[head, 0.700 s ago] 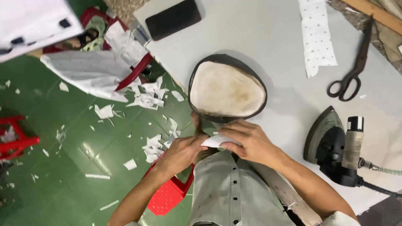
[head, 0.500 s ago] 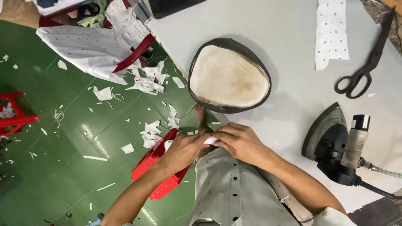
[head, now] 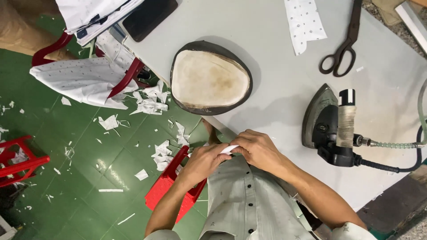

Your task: The person irons a white fabric strip on a curved ironing board using a steam iron. They repeatedly position the fabric, press it with the iron, and use a black rectangular object to hold the fabric in place while ironing.

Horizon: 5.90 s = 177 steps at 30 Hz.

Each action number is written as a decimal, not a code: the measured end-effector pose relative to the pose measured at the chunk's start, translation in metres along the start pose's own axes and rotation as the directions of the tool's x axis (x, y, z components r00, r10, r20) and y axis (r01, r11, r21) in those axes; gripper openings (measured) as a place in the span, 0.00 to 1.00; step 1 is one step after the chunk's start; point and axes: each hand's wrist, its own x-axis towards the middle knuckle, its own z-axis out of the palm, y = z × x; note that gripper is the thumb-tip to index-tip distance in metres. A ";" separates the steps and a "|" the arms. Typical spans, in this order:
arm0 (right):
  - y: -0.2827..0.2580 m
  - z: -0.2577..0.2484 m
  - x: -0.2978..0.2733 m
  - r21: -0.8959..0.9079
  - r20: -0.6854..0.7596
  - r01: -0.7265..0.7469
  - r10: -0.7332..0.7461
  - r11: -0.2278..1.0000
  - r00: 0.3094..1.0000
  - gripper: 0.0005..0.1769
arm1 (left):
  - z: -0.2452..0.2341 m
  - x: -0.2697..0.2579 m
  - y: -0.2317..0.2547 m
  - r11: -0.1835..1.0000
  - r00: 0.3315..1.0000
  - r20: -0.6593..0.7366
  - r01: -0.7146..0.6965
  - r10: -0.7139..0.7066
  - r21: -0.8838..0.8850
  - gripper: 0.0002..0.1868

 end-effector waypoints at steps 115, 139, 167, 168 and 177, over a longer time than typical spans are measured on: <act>0.008 0.033 -0.105 -0.100 -0.408 0.074 -0.108 0.992 0.906 0.32 | 0.100 -0.216 0.004 0.947 0.664 -0.737 0.137 0.129 0.289 0.04; 0.073 0.033 0.155 0.944 -0.323 -0.029 0.940 0.328 0.105 0.32 | -0.188 0.032 -0.142 0.899 0.839 -0.390 -0.235 0.380 0.369 0.14; 0.009 -0.019 0.161 -0.122 -0.556 -0.301 0.186 0.946 0.810 0.20 | -0.249 0.160 -0.089 0.887 0.897 0.326 -0.388 0.300 0.252 0.09; 0.028 -0.030 0.158 0.043 -0.609 -0.421 0.357 0.906 0.708 0.33 | -0.253 0.164 -0.099 0.952 0.959 0.221 -0.225 0.179 0.207 0.11; 0.077 0.026 0.145 0.442 -0.431 -0.802 0.879 0.402 0.203 0.48 | -0.204 0.236 -0.196 0.997 0.995 0.087 0.046 -0.052 0.066 0.19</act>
